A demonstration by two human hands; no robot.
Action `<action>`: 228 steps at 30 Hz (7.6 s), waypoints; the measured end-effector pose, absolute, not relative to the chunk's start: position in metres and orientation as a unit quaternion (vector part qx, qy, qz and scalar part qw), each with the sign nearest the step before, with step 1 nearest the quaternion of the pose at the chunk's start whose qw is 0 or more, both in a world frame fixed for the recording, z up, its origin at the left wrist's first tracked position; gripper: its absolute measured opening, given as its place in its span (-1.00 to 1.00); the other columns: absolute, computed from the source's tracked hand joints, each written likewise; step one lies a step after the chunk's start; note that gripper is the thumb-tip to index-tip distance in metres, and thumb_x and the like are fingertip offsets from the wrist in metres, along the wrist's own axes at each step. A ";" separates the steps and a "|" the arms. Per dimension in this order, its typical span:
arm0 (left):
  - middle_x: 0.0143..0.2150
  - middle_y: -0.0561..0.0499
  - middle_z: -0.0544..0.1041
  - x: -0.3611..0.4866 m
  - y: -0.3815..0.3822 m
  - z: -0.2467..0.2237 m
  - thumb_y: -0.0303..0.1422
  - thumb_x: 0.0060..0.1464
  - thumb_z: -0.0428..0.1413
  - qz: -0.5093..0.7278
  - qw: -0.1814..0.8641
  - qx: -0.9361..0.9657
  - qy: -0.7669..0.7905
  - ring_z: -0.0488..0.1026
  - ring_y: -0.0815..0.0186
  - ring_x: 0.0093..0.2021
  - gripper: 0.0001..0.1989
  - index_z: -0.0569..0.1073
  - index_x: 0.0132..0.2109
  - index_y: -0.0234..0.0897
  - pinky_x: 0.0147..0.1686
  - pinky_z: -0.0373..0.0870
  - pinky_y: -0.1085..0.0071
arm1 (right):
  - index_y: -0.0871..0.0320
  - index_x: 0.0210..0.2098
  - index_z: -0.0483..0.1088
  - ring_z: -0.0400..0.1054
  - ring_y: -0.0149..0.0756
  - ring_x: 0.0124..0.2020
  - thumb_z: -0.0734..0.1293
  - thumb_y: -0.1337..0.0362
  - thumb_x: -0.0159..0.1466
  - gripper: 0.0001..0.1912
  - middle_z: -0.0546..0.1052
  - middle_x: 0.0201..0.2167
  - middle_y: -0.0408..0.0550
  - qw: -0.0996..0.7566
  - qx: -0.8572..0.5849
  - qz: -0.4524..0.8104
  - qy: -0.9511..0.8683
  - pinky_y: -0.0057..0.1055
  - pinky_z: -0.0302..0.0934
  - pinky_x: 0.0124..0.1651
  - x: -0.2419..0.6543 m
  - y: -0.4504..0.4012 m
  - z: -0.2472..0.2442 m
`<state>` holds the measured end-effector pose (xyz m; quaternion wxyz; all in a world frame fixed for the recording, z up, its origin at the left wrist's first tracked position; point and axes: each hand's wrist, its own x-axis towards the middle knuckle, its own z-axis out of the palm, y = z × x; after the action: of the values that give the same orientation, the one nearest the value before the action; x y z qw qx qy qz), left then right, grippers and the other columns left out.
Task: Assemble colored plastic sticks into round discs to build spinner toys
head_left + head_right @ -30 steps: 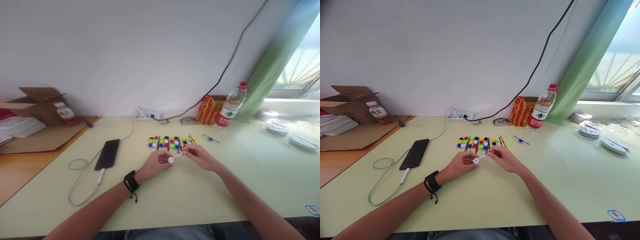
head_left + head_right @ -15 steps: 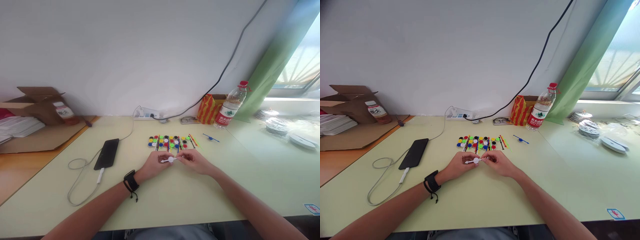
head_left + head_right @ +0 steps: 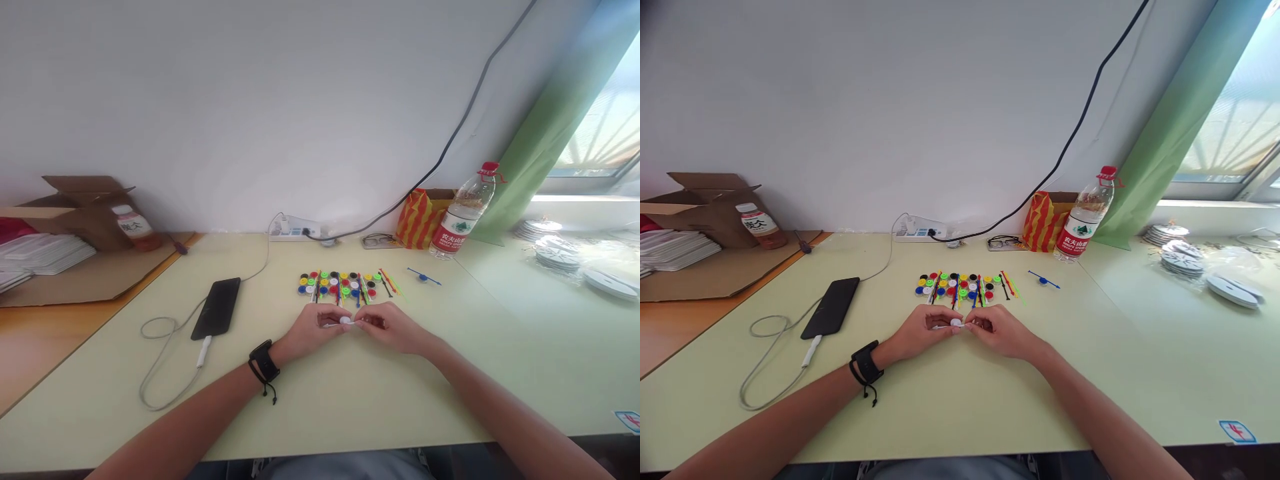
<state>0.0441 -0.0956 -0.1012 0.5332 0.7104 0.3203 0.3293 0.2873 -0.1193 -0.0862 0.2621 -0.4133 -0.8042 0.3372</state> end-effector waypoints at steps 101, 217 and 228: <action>-0.26 -0.11 0.59 0.042 -0.084 -0.100 0.01 0.32 0.11 0.317 0.587 0.659 0.349 0.47 0.31 -0.29 -0.53 0.63 -0.11 -0.33 -0.22 0.40 0.37 | 0.09 -0.24 0.41 0.51 -0.06 -0.20 0.15 0.18 0.44 -0.75 0.59 -0.20 0.07 -0.050 -0.752 0.079 -0.653 -0.27 0.23 -0.25 0.422 -0.067 -0.099; 0.06 -0.20 0.64 0.045 -0.095 -0.088 -0.24 0.14 0.35 0.363 0.598 0.657 0.280 0.59 0.08 0.08 -0.62 0.61 0.05 -0.30 0.14 0.51 0.18 | 0.06 -0.03 0.35 0.40 -0.26 -0.19 0.20 0.31 0.45 -0.85 0.50 -0.16 -0.03 0.432 -0.375 0.367 -0.733 -0.31 0.32 -0.11 0.253 -0.130 -0.094; -0.06 -0.14 0.64 0.045 -0.095 -0.097 -0.26 0.17 0.32 0.417 0.499 0.700 0.295 0.60 0.16 -0.03 -0.77 0.63 -0.07 -0.28 0.05 0.56 0.22 | 0.05 -0.06 0.31 0.27 -0.31 -0.42 0.26 0.19 0.42 -0.87 0.42 -0.38 -0.16 0.395 -0.447 0.319 -0.736 -0.37 0.18 -0.35 0.260 -0.126 -0.094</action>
<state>0.0449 -0.0945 -0.0965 0.4991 0.7000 0.2952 0.4169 0.2597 -0.1261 -0.0941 0.3948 -0.4469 -0.7364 0.3195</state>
